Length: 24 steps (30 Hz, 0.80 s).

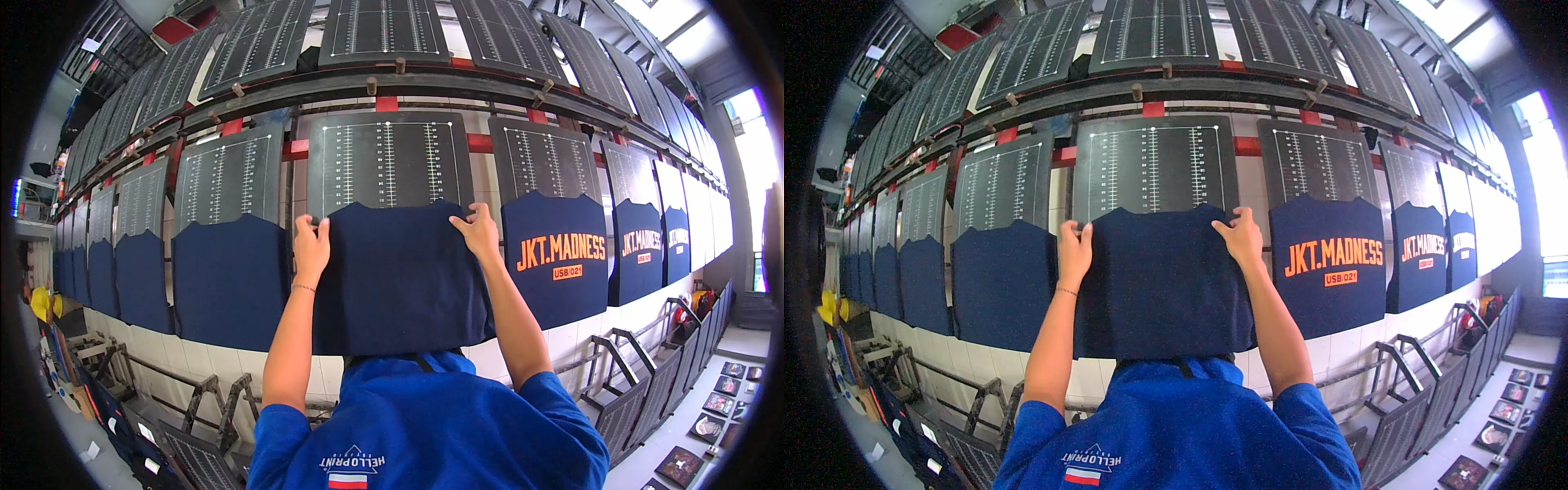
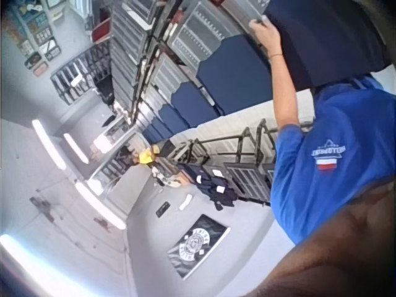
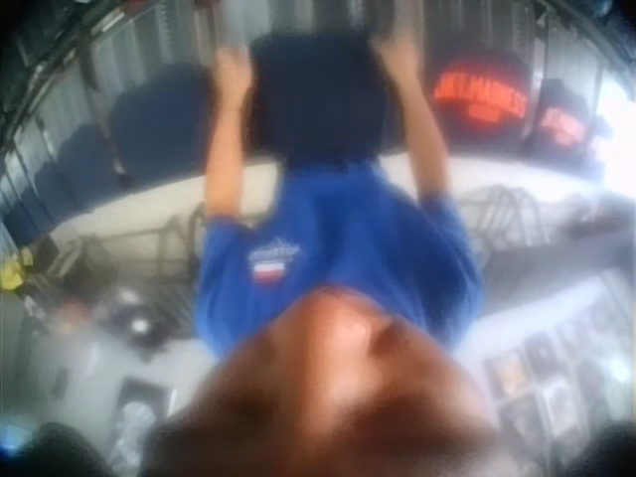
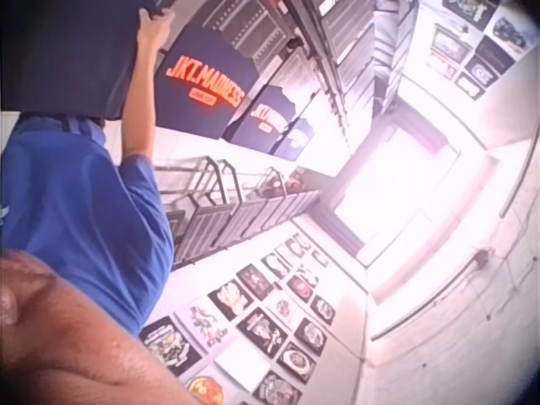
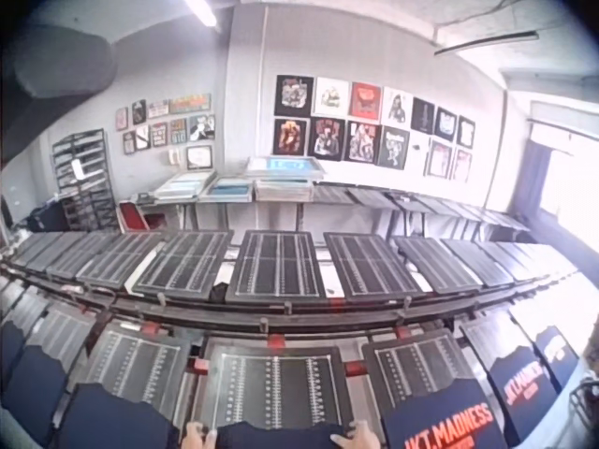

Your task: The person aligns blue fabric pieces onto a series of printing platens and then uses a heat gun to dry the ink on several printed shirts.

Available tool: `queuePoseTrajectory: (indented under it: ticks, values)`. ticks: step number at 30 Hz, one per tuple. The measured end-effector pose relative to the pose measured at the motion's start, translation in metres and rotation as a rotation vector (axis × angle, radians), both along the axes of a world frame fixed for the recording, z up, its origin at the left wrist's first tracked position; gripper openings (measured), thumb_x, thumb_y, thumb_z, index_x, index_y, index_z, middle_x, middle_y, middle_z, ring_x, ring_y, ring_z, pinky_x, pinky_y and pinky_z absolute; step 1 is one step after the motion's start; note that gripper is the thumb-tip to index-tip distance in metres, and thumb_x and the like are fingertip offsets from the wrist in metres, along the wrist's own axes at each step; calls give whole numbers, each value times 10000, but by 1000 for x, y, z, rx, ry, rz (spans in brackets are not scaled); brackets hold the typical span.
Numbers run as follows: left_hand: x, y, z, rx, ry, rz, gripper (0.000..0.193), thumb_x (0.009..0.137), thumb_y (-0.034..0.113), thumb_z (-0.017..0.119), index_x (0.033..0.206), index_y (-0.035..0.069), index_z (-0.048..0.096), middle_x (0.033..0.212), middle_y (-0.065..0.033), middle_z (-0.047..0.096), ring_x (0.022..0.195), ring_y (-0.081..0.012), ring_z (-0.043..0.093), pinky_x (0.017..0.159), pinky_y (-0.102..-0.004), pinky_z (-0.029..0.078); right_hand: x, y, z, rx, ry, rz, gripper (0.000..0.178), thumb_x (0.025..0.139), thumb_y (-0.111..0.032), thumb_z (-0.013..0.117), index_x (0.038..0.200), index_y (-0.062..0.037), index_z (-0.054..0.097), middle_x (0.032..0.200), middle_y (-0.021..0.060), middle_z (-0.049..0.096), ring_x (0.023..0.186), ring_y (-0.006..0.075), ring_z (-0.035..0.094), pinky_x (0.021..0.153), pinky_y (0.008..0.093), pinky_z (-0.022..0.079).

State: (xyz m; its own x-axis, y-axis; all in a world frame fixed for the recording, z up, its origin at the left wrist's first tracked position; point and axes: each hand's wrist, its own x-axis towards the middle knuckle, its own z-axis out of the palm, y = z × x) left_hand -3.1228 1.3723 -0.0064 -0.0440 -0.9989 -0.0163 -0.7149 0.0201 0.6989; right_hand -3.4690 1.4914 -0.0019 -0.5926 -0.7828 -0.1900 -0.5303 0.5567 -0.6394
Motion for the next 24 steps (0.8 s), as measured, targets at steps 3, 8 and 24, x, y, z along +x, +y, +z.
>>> queuePoseTrajectory:
  ticks: [3,8,24]
  values:
    - [-16,-17,6,39,-195,-140,357,954,303,624,1145,18,526,979,-257,659,911,-422,651,783,-475,507,0,-12,-6,-12,134,85,559,799,-356,783,1207,-71,528,969,156,698,937,347,672,803,451,512]
    - [-25,-35,1,111,-313,-342,256,936,283,642,1028,45,618,941,-206,692,906,-408,656,779,-496,508,4,-22,-10,-5,241,180,331,862,-291,712,1108,-96,607,987,146,695,945,356,662,809,462,511]
    - [-3,-49,-12,-148,-293,-425,241,927,300,652,905,69,588,749,-181,664,728,-419,644,644,-511,490,-1,-16,-23,-242,280,166,153,915,-154,639,1023,-47,619,973,163,651,926,371,631,803,452,501]
